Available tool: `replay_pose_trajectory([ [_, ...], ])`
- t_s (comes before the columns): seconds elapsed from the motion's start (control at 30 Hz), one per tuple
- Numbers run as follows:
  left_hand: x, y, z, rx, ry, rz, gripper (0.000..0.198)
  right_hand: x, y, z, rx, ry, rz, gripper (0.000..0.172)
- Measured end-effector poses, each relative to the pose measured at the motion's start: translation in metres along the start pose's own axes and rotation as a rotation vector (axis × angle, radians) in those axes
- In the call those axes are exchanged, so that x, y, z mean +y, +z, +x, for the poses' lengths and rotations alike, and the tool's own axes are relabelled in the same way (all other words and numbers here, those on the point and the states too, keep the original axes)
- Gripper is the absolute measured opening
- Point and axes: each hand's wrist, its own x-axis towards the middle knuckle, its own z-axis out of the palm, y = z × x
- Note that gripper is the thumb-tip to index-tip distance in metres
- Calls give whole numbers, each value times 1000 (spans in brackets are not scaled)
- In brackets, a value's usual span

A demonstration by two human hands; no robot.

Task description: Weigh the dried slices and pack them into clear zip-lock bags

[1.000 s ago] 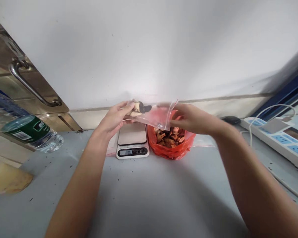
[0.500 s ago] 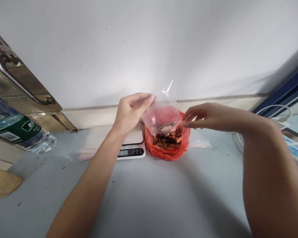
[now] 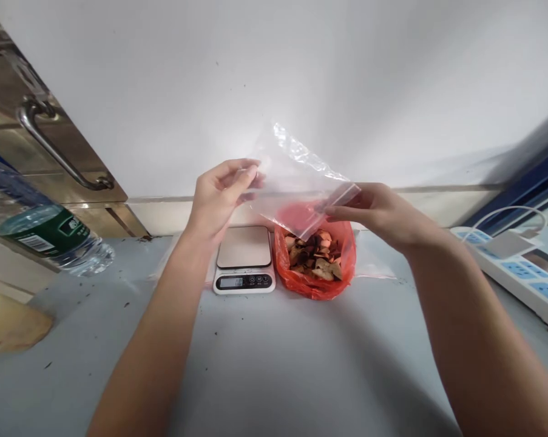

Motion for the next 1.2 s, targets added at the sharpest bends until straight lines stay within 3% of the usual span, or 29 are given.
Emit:
replay_pose_trajectory([
  [0.1,7,-38,2,-91,-89,314,22,-8,25,-1,44,-54,159,32],
  [0.17,11,-65,1,-146,-210,534,23,-12,48,-1,111,-150,143,29],
  [0.3,6,-115,-6,-64,-532,847,38,-17,107,5,331,-446,-224,5],
  [0.37,0,-134,-12,-7,-692,882,44,-21,141,10,353,-608,-488,18],
  [0.4,-2,-142,-15,6,-750,884,47,-25,159,13,315,-670,-599,23],
  [0.47,-8,-154,-23,1,-844,863,52,-34,192,16,110,-702,-747,28],
  [0.57,-16,-168,-33,-81,-918,759,58,-46,234,16,-274,-591,-829,27],
  [0.63,-23,-174,-36,-166,-895,719,62,-48,253,14,-430,-517,-830,25],
  [0.73,-39,-180,-35,-285,-739,911,60,-40,264,12,-508,-493,-810,24],
  [0.9,-59,-167,-26,-314,-565,1044,66,-24,261,10,-560,-500,-765,24],
  [1.07,-68,-143,-22,-457,-519,1069,56,-17,251,2,-585,-584,-696,28],
  [1.2,-68,-135,-23,-494,-517,1127,65,-7,233,-16,-523,-709,-593,25],
])
